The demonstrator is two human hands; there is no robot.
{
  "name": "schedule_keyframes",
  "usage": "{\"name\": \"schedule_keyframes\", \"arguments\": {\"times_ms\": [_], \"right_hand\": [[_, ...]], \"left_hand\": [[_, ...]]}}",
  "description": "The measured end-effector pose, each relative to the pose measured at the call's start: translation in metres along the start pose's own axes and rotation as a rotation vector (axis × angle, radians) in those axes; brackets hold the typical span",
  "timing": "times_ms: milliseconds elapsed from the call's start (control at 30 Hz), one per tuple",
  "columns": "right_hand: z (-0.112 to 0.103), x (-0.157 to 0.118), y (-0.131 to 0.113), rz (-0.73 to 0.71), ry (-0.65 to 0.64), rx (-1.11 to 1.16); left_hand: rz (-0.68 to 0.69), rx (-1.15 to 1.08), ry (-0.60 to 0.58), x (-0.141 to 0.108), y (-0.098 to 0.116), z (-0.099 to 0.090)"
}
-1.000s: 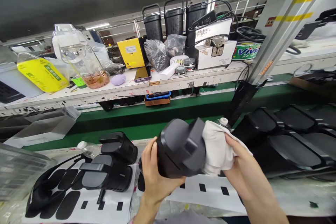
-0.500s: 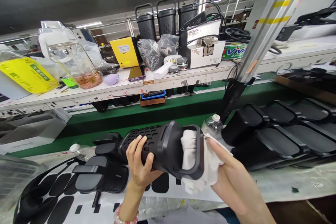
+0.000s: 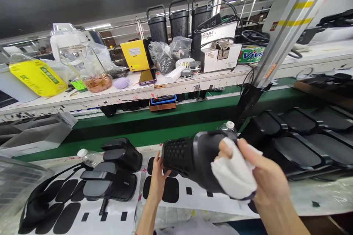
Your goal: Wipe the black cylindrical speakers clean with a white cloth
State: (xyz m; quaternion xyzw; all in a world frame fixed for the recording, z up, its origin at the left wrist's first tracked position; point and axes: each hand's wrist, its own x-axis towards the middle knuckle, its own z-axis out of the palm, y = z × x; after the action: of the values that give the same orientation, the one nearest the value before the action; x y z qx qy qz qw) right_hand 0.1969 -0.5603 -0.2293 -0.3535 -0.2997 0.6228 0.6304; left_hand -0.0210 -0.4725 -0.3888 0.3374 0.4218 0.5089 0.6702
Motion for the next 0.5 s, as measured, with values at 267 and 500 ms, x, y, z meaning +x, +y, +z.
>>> {"name": "schedule_keyframes", "arguments": {"times_ms": [267,500], "right_hand": [[-0.006,0.012,-0.016,-0.183,0.215,-0.057],[-0.014,0.021,-0.018,-0.119,0.198,0.101]], "left_hand": [[-0.432,-0.376,-0.052,0.003,0.063,0.004],[-0.460,-0.390,0.001,-0.006,0.072,0.006]]}}
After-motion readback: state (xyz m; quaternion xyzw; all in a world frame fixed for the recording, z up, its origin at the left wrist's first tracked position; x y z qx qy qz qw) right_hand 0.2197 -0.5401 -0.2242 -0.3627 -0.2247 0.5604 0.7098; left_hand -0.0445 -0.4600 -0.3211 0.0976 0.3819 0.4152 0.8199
